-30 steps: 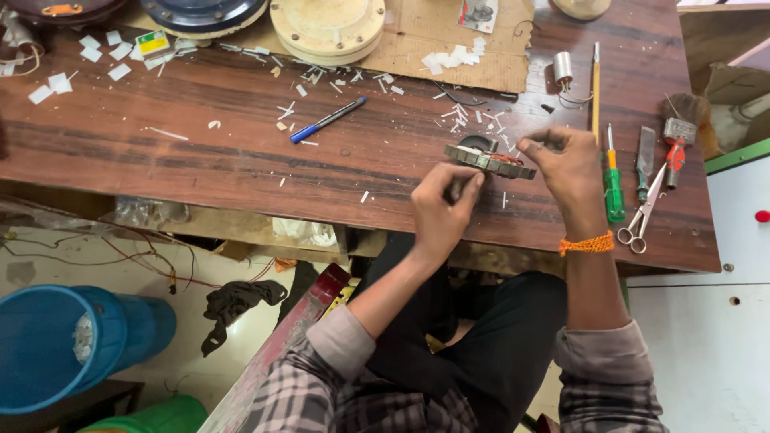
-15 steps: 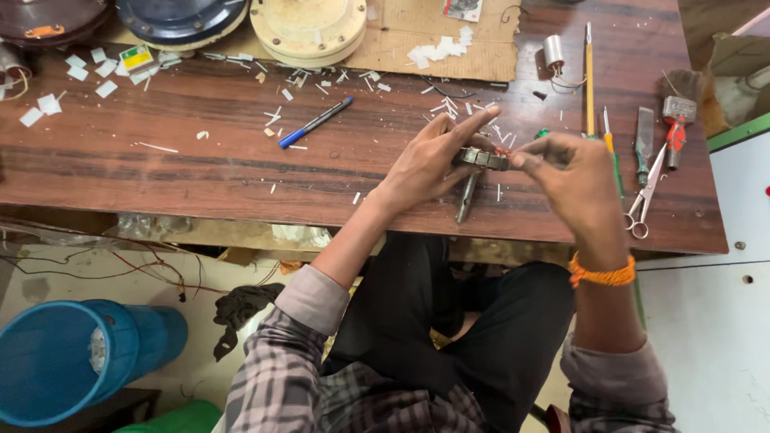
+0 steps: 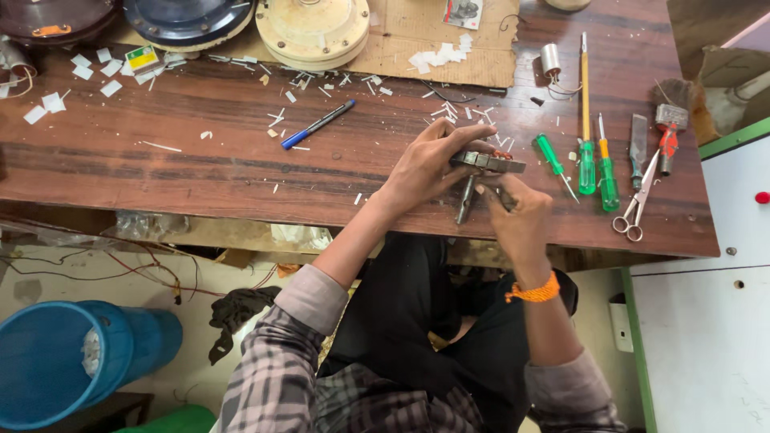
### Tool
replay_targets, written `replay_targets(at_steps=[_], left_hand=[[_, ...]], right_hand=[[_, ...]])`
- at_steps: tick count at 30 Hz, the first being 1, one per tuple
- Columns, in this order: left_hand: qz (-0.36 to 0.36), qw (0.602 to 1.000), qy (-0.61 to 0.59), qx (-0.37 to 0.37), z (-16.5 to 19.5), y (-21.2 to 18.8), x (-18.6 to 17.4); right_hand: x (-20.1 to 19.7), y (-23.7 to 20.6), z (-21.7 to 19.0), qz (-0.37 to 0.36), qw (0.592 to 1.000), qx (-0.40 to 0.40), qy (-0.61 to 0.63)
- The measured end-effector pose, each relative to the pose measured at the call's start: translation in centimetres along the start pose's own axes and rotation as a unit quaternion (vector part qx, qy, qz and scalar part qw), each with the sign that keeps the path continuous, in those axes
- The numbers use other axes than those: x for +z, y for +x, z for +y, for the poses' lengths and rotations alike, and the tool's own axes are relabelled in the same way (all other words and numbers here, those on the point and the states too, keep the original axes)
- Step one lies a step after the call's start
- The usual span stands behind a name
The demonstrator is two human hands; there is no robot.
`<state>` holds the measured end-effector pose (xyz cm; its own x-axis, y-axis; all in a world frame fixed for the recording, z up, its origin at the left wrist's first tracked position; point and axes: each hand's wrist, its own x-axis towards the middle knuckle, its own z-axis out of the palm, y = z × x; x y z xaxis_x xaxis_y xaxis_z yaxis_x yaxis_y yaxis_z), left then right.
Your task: The person sits at a workbench assembling a small motor armature, pressing copper wire coil ends into the slots of a commutator mounted on a shaft. They use a marker pen to push the wires down into place and a screwdriver at one point, working around the disc slot by slot.
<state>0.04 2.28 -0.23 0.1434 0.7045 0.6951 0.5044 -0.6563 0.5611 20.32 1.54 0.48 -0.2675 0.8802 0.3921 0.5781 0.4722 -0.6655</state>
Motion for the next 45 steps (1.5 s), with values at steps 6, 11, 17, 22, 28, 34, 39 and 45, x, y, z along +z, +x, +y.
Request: replay_targets(at_steps=[6,11,17,22,28,34,39,45], left_hand=[[0.003,0.999,0.024,0.026,0.3,0.4,-0.9],[-0.044,0.989,0.117,0.079,0.9,0.0,-1.7],[-0.080,0.945,0.267,0.170,0.7,-1.2,-2.0],[0.003,0.906,0.336,0.259,0.0,-2.4,-1.4],[0.005,0.930,0.298,0.214,0.1,-3.4,-0.4],[0.023,0.966,0.219,0.133,0.9,-3.3,0.8],[0.142,0.989,0.017,-0.041,2.4,-3.4,2.7],[0.241,0.945,-0.120,-0.187,3.5,-3.2,5.3]], right_hand=[[2.3,-1.1,1.6,0.050,0.998,-0.017,0.035],[3.2,-1.9,1.5,0.081,0.993,-0.020,0.089],[2.8,-3.3,0.7,0.078,0.990,0.020,0.115],[1.5,-4.3,-0.1,0.073,0.996,-0.014,0.059],[-2.1,-3.8,-1.9,0.006,0.993,-0.113,-0.013],[-5.4,-2.0,-4.3,-0.032,0.984,-0.115,-0.135],[-4.5,2.3,-4.9,-0.017,0.976,-0.178,-0.128],[-3.6,6.9,-4.5,-0.035,0.981,-0.177,-0.071]])
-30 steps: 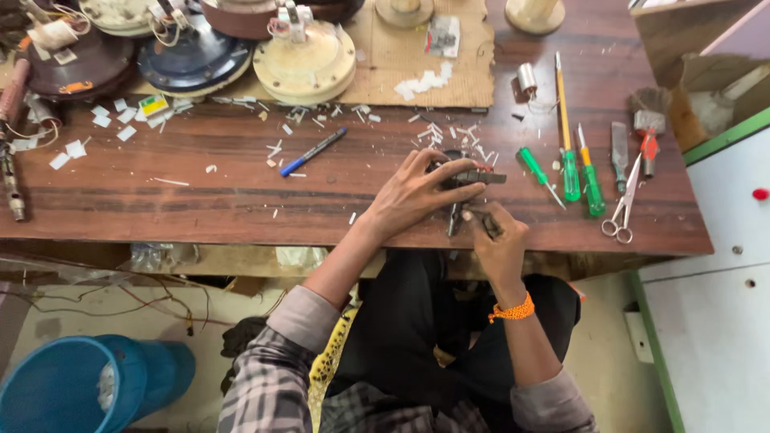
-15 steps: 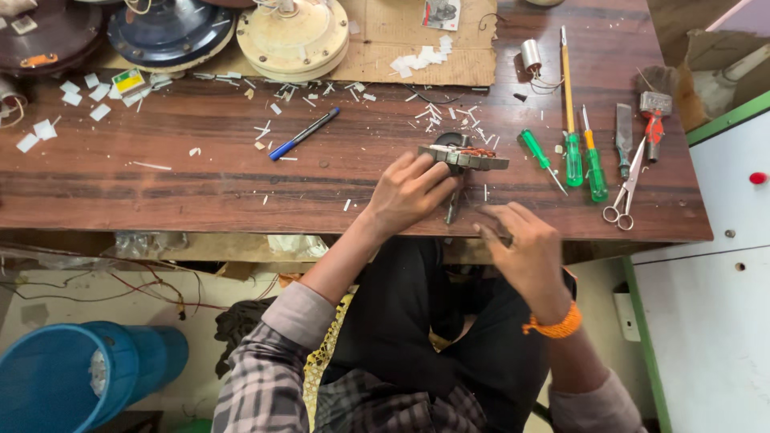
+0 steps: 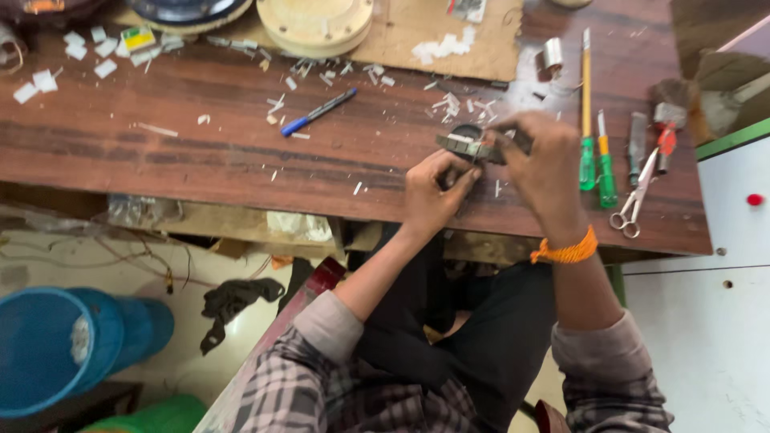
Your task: The person sits at a workbench assembling a small motor armature, pressing copper wire coil ends into the slots of a commutator mounted on a shaft. They use a marker pen to push the wires down into place and a screwdriver at one point, working around the disc slot by slot.
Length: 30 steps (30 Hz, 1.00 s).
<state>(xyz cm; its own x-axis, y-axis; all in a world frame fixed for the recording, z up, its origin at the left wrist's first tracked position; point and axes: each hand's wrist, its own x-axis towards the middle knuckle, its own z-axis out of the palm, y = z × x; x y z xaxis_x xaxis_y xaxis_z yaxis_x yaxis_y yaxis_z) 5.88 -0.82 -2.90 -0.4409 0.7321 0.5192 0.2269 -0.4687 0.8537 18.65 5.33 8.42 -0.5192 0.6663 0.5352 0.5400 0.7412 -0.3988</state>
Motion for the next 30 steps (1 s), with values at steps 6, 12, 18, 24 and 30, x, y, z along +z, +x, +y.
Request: replay_targets(at_steps=[6,12,18,24,30], left_hand=[[0.023,0.984,-0.110,-0.141,-0.3,-0.5,0.6],[0.052,0.981,-0.118,-0.146,0.3,-0.7,1.5],[0.043,0.998,0.038,-0.005,1.7,-0.7,0.2],[-0.125,0.898,0.258,0.335,1.9,3.7,-3.7],[-0.258,0.908,0.197,0.266,0.5,6.2,-4.7]], right_hand=[[0.9,1.3,1.7,-0.065,0.991,0.104,0.052],[1.1,1.3,4.1,-0.071,0.988,0.129,0.042],[0.7,-0.2,5.9,-0.050,0.977,0.202,0.043],[-0.7,-1.2,4.8,-0.025,0.976,0.213,0.031],[-2.7,-2.3,1.3,-0.051,0.965,0.213,0.147]])
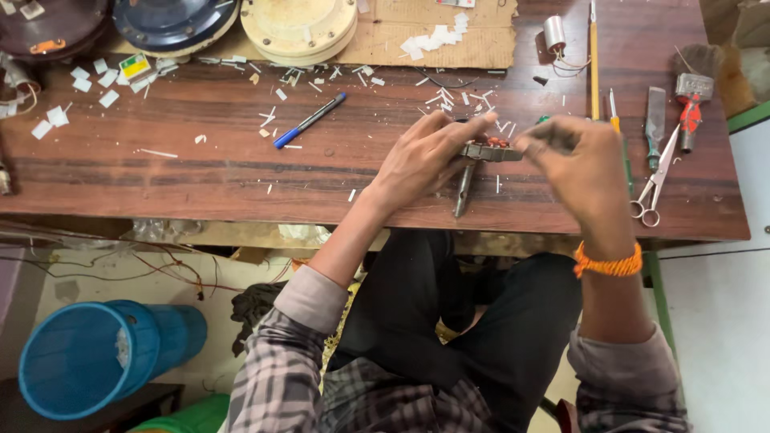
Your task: The person sits at a workbench assembling a small motor armature, pressing copper wire coil ends into the slots of a commutator mounted on a shaft. They use a marker pen to push the wires down into place and a screwdriver at one point, working around the disc slot by slot.
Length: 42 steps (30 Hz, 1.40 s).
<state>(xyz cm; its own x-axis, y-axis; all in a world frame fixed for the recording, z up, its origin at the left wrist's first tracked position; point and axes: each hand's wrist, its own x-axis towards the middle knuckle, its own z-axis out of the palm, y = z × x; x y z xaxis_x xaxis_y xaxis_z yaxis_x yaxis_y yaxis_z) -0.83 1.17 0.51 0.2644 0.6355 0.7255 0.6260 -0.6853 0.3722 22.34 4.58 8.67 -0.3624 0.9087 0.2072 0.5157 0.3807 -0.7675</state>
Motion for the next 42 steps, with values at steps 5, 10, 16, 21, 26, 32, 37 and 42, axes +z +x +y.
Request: replay_targets(at_steps=[5,10,16,21,26,32,37,42], left_hand=[[0.037,0.997,-0.068,-0.021,0.2,-0.6,0.5],[0.026,0.997,-0.054,-0.050,0.3,-0.5,0.7],[-0.027,0.991,0.105,0.082,-0.1,-1.0,-0.2],[0.001,0.978,0.147,0.150,-0.7,-1.6,0.3],[0.050,0.965,0.205,0.157,0.0,-2.5,1.3],[0.114,0.988,0.103,0.002,2.3,-2.8,2.5],[0.159,0.979,-0.051,-0.119,3.1,-3.0,3.5],[0.214,0.895,-0.224,-0.321,3.9,-2.5,5.5]], right_hand=[[2.1,-2.7,-0.5,0.013,0.996,-0.009,-0.084],[5.8,-3.7,1.6,0.066,0.978,-0.150,-0.130],[8.3,-4.1,4.7,0.095,0.994,-0.039,0.036],[9.3,-5.5,5.6,0.100,0.990,0.005,0.094],[6.3,-6.6,4.2,0.073,0.996,-0.052,0.003],[1.0,-5.7,0.3,-0.009,0.987,-0.134,-0.093],[2.2,-2.4,-1.6,0.002,0.978,-0.175,-0.117],[3.9,2.4,-1.1,0.021,0.977,-0.120,-0.174]])
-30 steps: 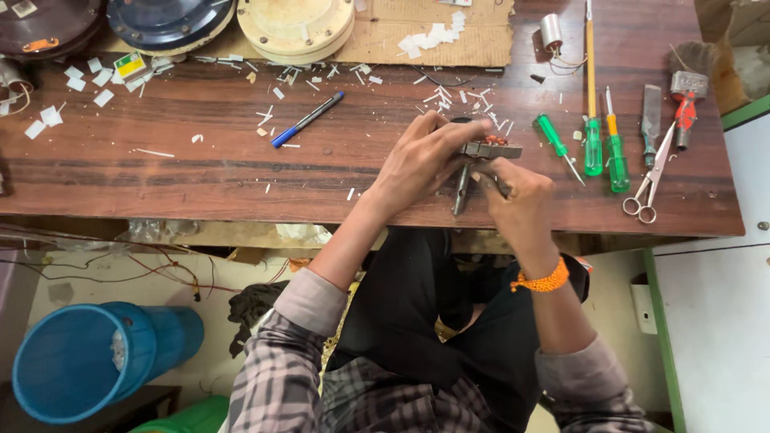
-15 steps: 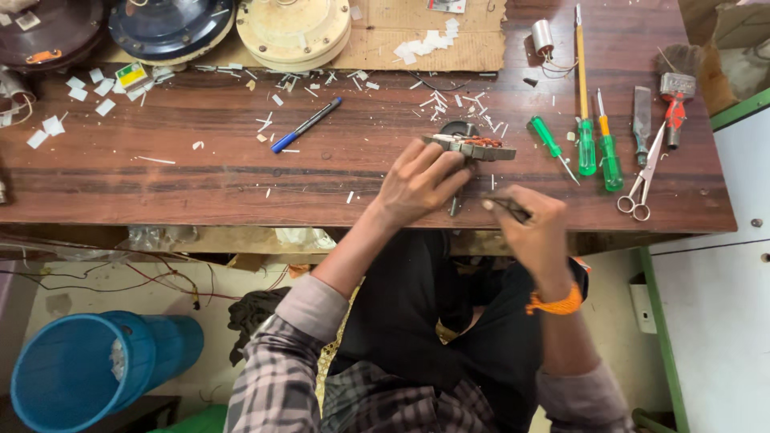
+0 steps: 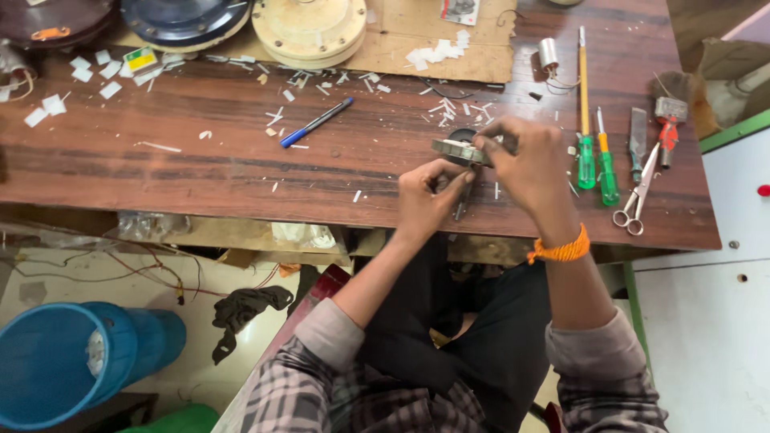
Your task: The person sits at a workbench assembling a small motor armature, pressing copper wire coil ends into the slots of a commutator mounted on a shaft. They use a marker pen to push the wires down into place and a screwdriver at one point, working around the disc slot by slot.
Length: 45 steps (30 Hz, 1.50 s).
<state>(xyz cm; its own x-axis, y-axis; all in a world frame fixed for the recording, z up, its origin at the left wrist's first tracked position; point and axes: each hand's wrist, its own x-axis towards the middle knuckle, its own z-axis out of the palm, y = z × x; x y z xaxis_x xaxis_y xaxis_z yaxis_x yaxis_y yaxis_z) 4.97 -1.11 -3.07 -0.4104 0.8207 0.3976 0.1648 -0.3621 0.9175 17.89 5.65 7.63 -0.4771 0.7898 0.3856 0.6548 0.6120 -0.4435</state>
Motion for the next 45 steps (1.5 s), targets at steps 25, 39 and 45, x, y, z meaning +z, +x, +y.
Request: replay_targets(at_steps=[25,39,45], left_hand=[[-0.228,0.921,0.164,0.270,1.4,5.6,-3.4],[-0.241,0.893,0.195,0.328,1.2,5.3,-3.9],[-0.258,0.828,0.302,0.396,0.1,5.0,-4.9]], right_hand=[[-3.7,-3.0,1.8,-0.015,0.972,0.173,0.158],[3.3,-7.4,0.9,0.078,0.991,0.011,0.104],[5.6,-9.2,2.1,0.098,0.975,0.090,0.175]])
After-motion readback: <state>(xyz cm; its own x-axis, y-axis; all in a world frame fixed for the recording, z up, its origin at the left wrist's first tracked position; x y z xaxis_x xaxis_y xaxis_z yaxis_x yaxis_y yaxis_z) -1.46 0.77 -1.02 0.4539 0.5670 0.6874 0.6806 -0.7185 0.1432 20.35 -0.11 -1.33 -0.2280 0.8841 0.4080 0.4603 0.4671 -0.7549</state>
